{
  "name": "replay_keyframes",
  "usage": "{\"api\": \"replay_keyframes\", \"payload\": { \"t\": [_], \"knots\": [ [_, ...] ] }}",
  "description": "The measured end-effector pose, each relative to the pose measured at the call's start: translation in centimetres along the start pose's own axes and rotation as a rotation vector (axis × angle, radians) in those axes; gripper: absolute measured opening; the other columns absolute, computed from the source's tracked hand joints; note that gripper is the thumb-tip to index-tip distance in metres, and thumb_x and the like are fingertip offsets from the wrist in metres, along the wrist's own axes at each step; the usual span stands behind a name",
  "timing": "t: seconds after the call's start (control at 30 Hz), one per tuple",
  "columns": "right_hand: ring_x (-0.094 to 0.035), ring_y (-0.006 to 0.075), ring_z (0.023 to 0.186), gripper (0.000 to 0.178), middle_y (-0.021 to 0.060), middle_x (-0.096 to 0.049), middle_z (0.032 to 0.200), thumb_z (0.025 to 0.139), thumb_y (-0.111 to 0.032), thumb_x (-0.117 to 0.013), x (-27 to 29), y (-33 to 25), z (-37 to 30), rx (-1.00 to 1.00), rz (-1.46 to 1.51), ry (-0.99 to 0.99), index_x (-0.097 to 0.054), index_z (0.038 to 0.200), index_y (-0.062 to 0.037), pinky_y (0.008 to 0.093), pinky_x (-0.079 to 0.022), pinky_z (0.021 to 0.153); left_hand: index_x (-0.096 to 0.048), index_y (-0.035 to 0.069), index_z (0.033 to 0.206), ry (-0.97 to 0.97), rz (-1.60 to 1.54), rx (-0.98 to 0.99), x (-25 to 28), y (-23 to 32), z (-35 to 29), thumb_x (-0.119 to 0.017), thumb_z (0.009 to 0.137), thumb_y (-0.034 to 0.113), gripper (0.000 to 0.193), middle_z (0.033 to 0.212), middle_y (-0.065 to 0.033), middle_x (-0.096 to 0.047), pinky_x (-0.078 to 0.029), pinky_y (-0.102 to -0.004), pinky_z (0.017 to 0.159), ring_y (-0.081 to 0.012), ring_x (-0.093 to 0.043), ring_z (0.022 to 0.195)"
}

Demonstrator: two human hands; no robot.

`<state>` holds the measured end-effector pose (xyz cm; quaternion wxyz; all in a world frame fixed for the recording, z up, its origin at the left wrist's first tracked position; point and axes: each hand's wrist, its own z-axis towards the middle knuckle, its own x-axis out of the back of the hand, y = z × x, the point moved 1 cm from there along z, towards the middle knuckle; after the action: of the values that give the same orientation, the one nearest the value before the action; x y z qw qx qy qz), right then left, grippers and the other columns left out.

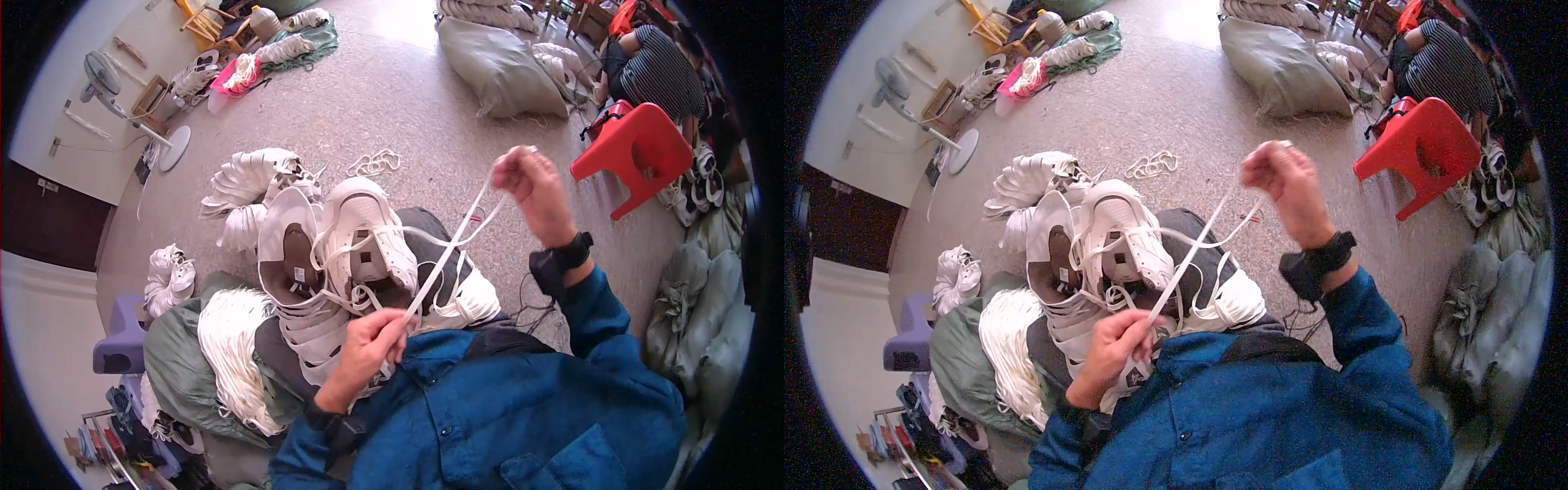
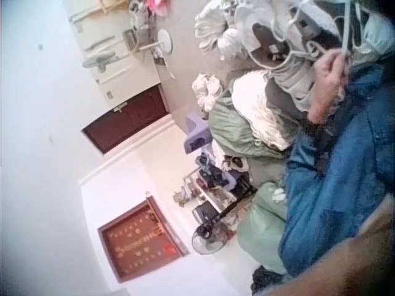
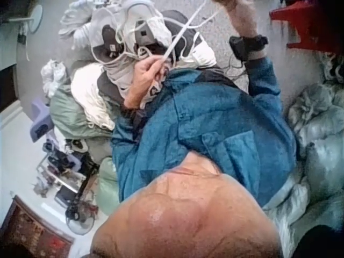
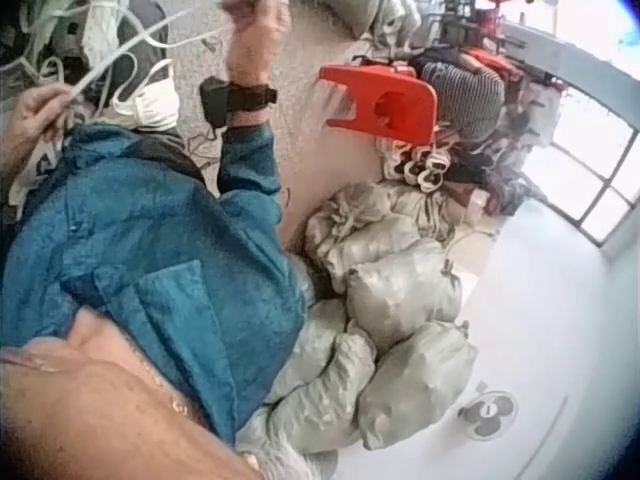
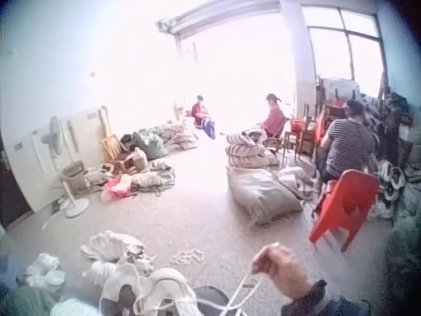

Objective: Lacing white shoes in a shoe manufacturing environment.

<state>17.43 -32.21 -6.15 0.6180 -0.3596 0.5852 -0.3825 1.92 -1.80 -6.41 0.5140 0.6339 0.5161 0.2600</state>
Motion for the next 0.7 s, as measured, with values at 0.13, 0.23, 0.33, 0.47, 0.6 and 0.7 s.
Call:
{"api": "replay_keyframes", "payload": {
  "t": [0.13,0.23,0.33,0.47,0.6,0.7],
  "knots": [
    [-0.063,0.0115,0.067,0.026,0.0062,-0.066,0.079,0.104,-0.023,-0.048,4.8,3.1,1.3,-0.07,-0.579,0.036,-0.062,0.1,-0.002,0.027,-0.054,0.061,-0.069,-0.001,0.104,0.042,0.024,0.142,1.8,-0.6,-1.3,-0.055,0.1,0.015,0.022,0.069,0.0034,-0.057,-0.039,-0.017,0.05,-0.0024,-0.05,0.055],
    [-0.061,0.0081,0.059,0.022,0.0047,-0.068,0.082,0.1,-0.013,-0.05,0.3,5.8,-2.7,-0.33,-0.719,-0.299,-0.057,0.118,-0.0022,0.0208,-0.051,0.053,-0.07,-0.002,0.1,0.103,0.17,0.116,2.0,0.4,0.6,-0.057,0.097,0.014,0.021,0.069,-0.0009,-0.061,-0.043,-0.0222,0.053,-0.007,-0.055,0.057],
    [-0.064,0.0096,0.064,0.024,0.008,-0.07,0.093,0.101,-0.015,-0.05,-6.9,5.5,-6.6,-0.354,-0.397,-0.516,-0.057,0.119,0.0,0.0249,-0.054,0.058,-0.067,-0.005,0.098,0.167,0.615,-0.245,0.4,2.4,2.8,-0.06,0.092,0.011,0.018,0.075,-0.0154,-0.065,-0.048,-0.0336,0.061,-0.0197,-0.061,0.064],
    [-0.059,0.0065,0.076,0.019,0.0006,-0.063,0.084,0.099,-0.015,-0.055,-7.6,5.6,-7.2,-0.333,-0.431,-0.71,-0.062,0.11,-0.0001,0.024,-0.05,0.068,-0.068,-0.004,0.095,0.153,0.591,-0.25,0.0,3.6,4.0,-0.06,0.093,0.011,0.017,0.075,-0.0138,-0.066,-0.047,-0.031,0.061,-0.0155,-0.061,0.066],
    [-0.052,0.005,0.07,0.012,-0.0037,-0.057,0.077,0.096,-0.011,-0.059,-3.3,4.5,-4.1,-0.194,-0.497,-0.53,-0.065,0.097,-0.0012,0.0234,-0.044,0.06,-0.071,-0.002,0.096,0.195,0.545,-0.19,2.5,3.1,2.4,-0.061,0.095,0.011,0.016,0.067,0.0037,-0.058,-0.038,-0.0227,0.055,-0.0032,-0.048,0.063],
    [-0.059,0.0166,0.068,0.01,0.0084,-0.062,0.079,0.087,-0.005,-0.063,0.2,3.5,-2.1,0.006,-1.155,-0.384,-0.064,0.097,-0.0025,0.0317,-0.049,0.062,-0.07,-0.002,0.096,0.198,0.494,-0.125,3.5,2.3,2.4,-0.061,0.095,0.012,0.017,0.068,0.0035,-0.058,-0.038,-0.0226,0.055,-0.0031,-0.048,0.065]
  ]
}}
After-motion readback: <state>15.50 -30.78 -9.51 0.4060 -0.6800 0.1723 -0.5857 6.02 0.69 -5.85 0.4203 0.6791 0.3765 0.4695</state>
